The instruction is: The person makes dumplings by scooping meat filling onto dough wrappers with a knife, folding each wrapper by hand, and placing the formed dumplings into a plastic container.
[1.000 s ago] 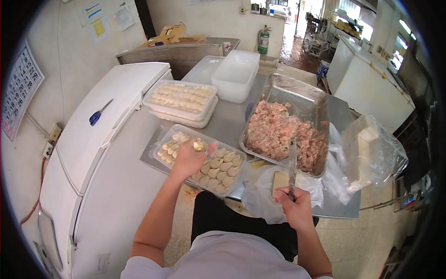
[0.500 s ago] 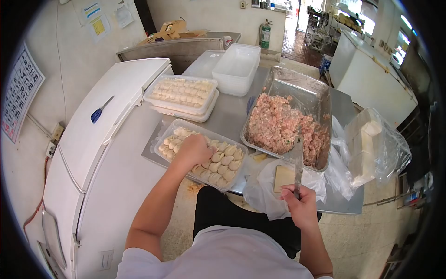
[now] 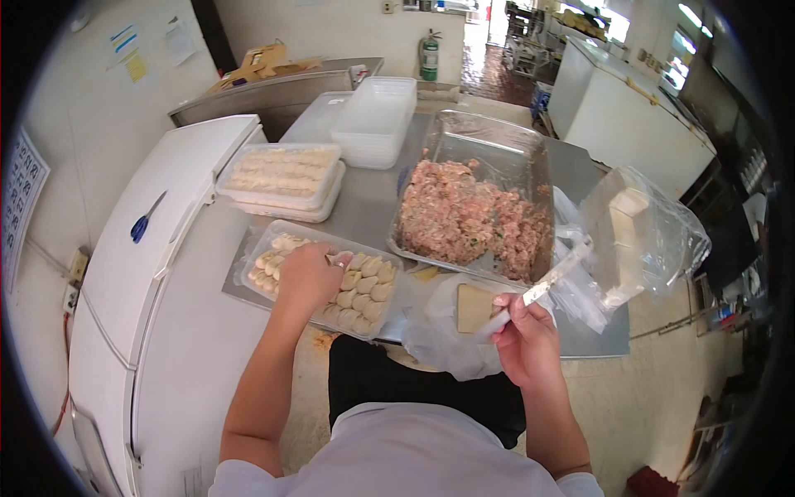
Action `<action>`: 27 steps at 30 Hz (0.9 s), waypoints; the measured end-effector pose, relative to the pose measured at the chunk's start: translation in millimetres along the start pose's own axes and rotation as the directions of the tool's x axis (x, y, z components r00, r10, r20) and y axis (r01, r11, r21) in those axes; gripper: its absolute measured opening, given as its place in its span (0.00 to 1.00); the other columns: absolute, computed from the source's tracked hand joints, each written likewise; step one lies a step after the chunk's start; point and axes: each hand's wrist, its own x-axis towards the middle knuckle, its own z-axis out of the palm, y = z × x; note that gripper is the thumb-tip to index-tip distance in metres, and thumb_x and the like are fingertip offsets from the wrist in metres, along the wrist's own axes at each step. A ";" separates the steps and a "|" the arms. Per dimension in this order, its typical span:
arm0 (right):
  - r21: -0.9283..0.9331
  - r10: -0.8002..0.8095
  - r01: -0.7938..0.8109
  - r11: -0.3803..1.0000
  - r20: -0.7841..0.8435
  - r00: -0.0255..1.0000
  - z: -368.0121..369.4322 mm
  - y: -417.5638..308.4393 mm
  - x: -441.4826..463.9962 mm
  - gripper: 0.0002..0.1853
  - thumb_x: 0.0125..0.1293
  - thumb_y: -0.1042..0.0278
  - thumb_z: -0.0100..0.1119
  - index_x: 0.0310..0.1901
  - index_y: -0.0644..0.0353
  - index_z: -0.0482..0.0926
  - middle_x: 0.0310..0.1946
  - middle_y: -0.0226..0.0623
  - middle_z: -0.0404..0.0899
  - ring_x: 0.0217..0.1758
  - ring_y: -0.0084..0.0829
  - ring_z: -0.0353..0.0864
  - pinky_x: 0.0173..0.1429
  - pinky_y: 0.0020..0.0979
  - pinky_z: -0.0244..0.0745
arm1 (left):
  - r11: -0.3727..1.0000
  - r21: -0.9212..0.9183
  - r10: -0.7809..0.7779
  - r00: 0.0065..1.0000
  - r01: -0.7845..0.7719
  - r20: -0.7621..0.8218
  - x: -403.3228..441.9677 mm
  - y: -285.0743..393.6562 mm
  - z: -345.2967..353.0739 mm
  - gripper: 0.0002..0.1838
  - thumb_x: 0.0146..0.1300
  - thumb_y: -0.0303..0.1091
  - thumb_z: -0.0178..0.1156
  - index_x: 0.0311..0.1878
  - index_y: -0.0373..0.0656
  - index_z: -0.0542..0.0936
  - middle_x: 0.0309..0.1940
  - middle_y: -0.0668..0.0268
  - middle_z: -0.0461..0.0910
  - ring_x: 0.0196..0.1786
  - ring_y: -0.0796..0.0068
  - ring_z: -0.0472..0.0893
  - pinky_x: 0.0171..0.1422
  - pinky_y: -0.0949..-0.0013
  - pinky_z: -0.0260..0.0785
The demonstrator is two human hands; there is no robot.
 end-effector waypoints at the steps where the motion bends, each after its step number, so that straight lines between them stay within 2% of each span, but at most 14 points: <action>1: 0.009 0.015 -0.014 1.000 -0.019 1.000 1.9 -4.6 -1.4 0.16 0.79 0.57 0.57 0.44 0.63 0.83 0.38 0.34 0.83 0.28 0.24 0.78 0.31 0.29 0.72 | 0.999 -0.047 -0.003 1.000 0.003 -0.001 -6.3 14.9 -8.2 0.17 0.64 0.44 0.69 0.43 0.36 0.88 0.28 0.54 0.85 0.30 0.57 0.84 0.39 0.58 0.75; 5: 0.247 0.070 -0.117 0.962 0.189 0.980 14.0 -32.5 -18.4 0.16 0.79 0.56 0.54 0.44 0.63 0.83 0.34 0.35 0.83 0.29 0.26 0.81 0.29 0.31 0.79 | 0.976 -0.205 0.069 0.997 -0.071 -0.017 -26.6 53.6 -9.5 0.13 0.63 0.37 0.71 0.42 0.35 0.87 0.26 0.57 0.84 0.27 0.65 0.81 0.35 0.64 0.73; 6: 0.351 0.082 -0.182 0.918 0.281 0.956 18.7 -41.0 -24.6 0.16 0.80 0.57 0.53 0.46 0.63 0.82 0.31 0.35 0.81 0.30 0.29 0.83 0.28 0.33 0.82 | 0.964 -0.246 0.103 0.995 -0.104 -0.018 -31.7 61.8 -5.1 0.12 0.63 0.36 0.71 0.42 0.35 0.87 0.26 0.57 0.84 0.27 0.67 0.80 0.35 0.65 0.72; 9: 0.530 0.023 -0.227 0.817 0.364 0.931 46.0 -66.5 -49.5 0.16 0.81 0.59 0.50 0.49 0.66 0.79 0.33 0.40 0.80 0.31 0.33 0.84 0.29 0.35 0.84 | 0.919 -0.353 0.192 0.981 -0.176 0.011 -45.6 87.4 11.0 0.10 0.63 0.33 0.71 0.41 0.35 0.87 0.25 0.59 0.84 0.26 0.71 0.80 0.34 0.68 0.71; 12: 0.507 -0.022 -0.290 0.811 0.522 0.853 63.7 -87.5 -66.6 0.17 0.82 0.60 0.48 0.50 0.68 0.78 0.37 0.48 0.79 0.31 0.34 0.84 0.29 0.37 0.84 | 0.889 -0.406 0.259 0.963 -0.210 0.069 -56.6 105.6 27.5 0.10 0.64 0.33 0.71 0.41 0.35 0.87 0.25 0.60 0.84 0.26 0.74 0.79 0.33 0.69 0.71; 14: 0.493 -0.033 -0.311 0.813 0.571 0.820 68.3 -93.2 -77.3 0.17 0.82 0.60 0.47 0.50 0.69 0.77 0.41 0.53 0.78 0.29 0.34 0.83 0.29 0.36 0.84 | 0.869 -0.428 0.306 0.949 -0.248 0.071 -61.7 113.9 38.9 0.09 0.64 0.32 0.71 0.41 0.36 0.88 0.26 0.61 0.85 0.26 0.75 0.79 0.33 0.70 0.71; 17: 0.447 -0.120 -0.309 0.839 0.707 0.697 64.9 -87.2 -75.3 0.17 0.82 0.60 0.48 0.50 0.69 0.76 0.46 0.56 0.77 0.28 0.35 0.83 0.28 0.35 0.84 | 0.860 -0.465 0.302 0.944 -0.211 0.131 -66.7 125.2 45.1 0.11 0.63 0.37 0.71 0.42 0.39 0.88 0.28 0.55 0.85 0.29 0.58 0.84 0.36 0.61 0.75; 19: 0.439 -0.181 -0.303 0.846 0.771 0.611 59.0 -80.8 -72.9 0.16 0.81 0.60 0.49 0.50 0.68 0.75 0.48 0.56 0.76 0.27 0.35 0.83 0.28 0.34 0.84 | 0.841 -0.463 0.360 0.929 -0.281 0.089 -68.8 128.7 46.8 0.10 0.63 0.34 0.71 0.42 0.37 0.88 0.26 0.60 0.85 0.26 0.71 0.79 0.33 0.68 0.71; 20: 0.450 -0.205 -0.307 0.839 0.784 0.586 56.8 -78.0 -72.7 0.15 0.81 0.60 0.49 0.50 0.67 0.74 0.49 0.55 0.76 0.27 0.36 0.83 0.28 0.34 0.85 | 0.832 -0.457 0.383 0.921 -0.313 0.067 -70.0 128.7 46.6 0.09 0.64 0.33 0.71 0.42 0.37 0.88 0.25 0.62 0.85 0.24 0.78 0.77 0.31 0.71 0.69; 23: 0.542 -0.244 -0.407 0.735 0.772 0.588 40.9 -83.2 -71.0 0.11 0.81 0.63 0.49 0.49 0.63 0.73 0.46 0.50 0.74 0.27 0.37 0.83 0.27 0.34 0.86 | 0.829 -0.433 0.421 0.905 -0.355 0.064 -71.1 131.6 46.9 0.10 0.64 0.34 0.71 0.43 0.38 0.88 0.26 0.61 0.85 0.25 0.78 0.77 0.31 0.72 0.69; 25: 0.616 -0.273 -0.379 0.690 0.707 0.653 23.4 -87.2 -69.9 0.10 0.81 0.63 0.48 0.49 0.62 0.73 0.43 0.46 0.73 0.26 0.35 0.79 0.25 0.34 0.82 | 0.804 -0.487 0.428 0.900 -0.341 0.077 -71.6 131.2 54.7 0.10 0.63 0.34 0.71 0.43 0.38 0.88 0.27 0.60 0.85 0.25 0.75 0.78 0.32 0.70 0.70; 27: 0.676 -0.298 -0.261 0.689 0.594 0.747 4.3 -87.9 -70.9 0.09 0.80 0.64 0.47 0.49 0.60 0.73 0.40 0.41 0.73 0.26 0.33 0.76 0.24 0.34 0.78 | 0.787 -0.496 0.474 0.874 -0.367 0.105 -71.7 132.8 67.4 0.11 0.61 0.34 0.72 0.42 0.38 0.87 0.30 0.59 0.85 0.28 0.70 0.80 0.34 0.67 0.71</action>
